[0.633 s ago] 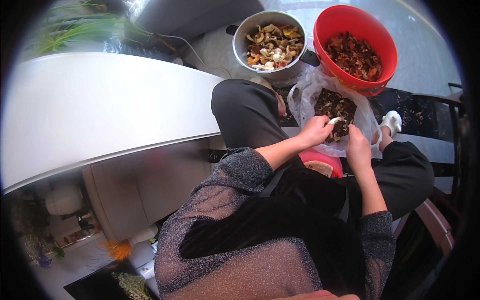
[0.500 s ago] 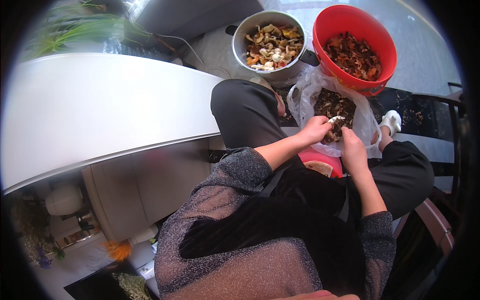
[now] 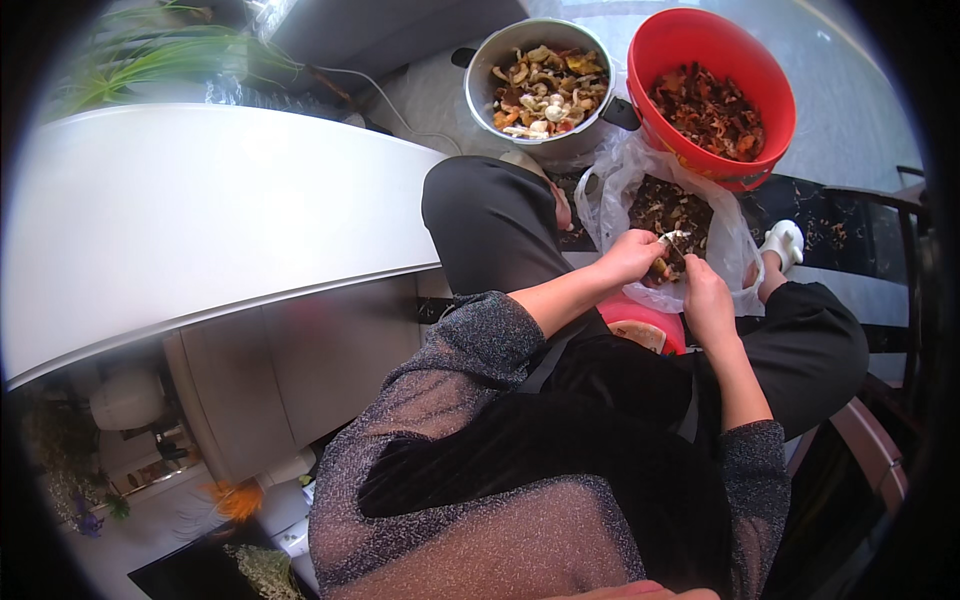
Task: The person sits on the floor and uses a small knife to peel the outer layer of mushrooms. The peeled pieces are placed into a metal pot, while the discarded skins are put into a red bucket. The person handles each mushroom one at a time from a plastic bag.
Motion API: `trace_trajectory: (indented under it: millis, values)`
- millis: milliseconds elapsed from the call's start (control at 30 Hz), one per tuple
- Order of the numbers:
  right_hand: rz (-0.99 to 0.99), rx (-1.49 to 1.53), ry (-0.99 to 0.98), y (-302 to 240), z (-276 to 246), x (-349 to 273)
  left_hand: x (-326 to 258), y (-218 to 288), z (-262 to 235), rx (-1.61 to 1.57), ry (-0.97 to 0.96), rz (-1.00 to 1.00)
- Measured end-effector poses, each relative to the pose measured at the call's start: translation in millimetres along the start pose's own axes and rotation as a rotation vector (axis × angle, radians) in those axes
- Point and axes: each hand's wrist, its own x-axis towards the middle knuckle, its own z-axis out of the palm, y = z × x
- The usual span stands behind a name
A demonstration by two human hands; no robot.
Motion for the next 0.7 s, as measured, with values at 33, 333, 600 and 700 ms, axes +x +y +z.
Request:
trace_trajectory:
  millis: [33, 333, 600, 700]
  values:
    - [0.034, 0.027, -0.022, 2, 0, 0, 0, 0, 0, 0.023, 0.011, -0.003]
    - [0.055, -0.045, 0.051, 9, -4, 3, -4, 3, 2, 0.100, 0.045, -0.001]
    - [-0.065, -0.160, -0.014, -6, 8, -3, -9, 8, -1, -0.249, -0.083, -0.125]
    - [-0.047, -0.240, -0.019, -4, 8, 0, -9, 8, -2, -0.332, -0.092, -0.158]
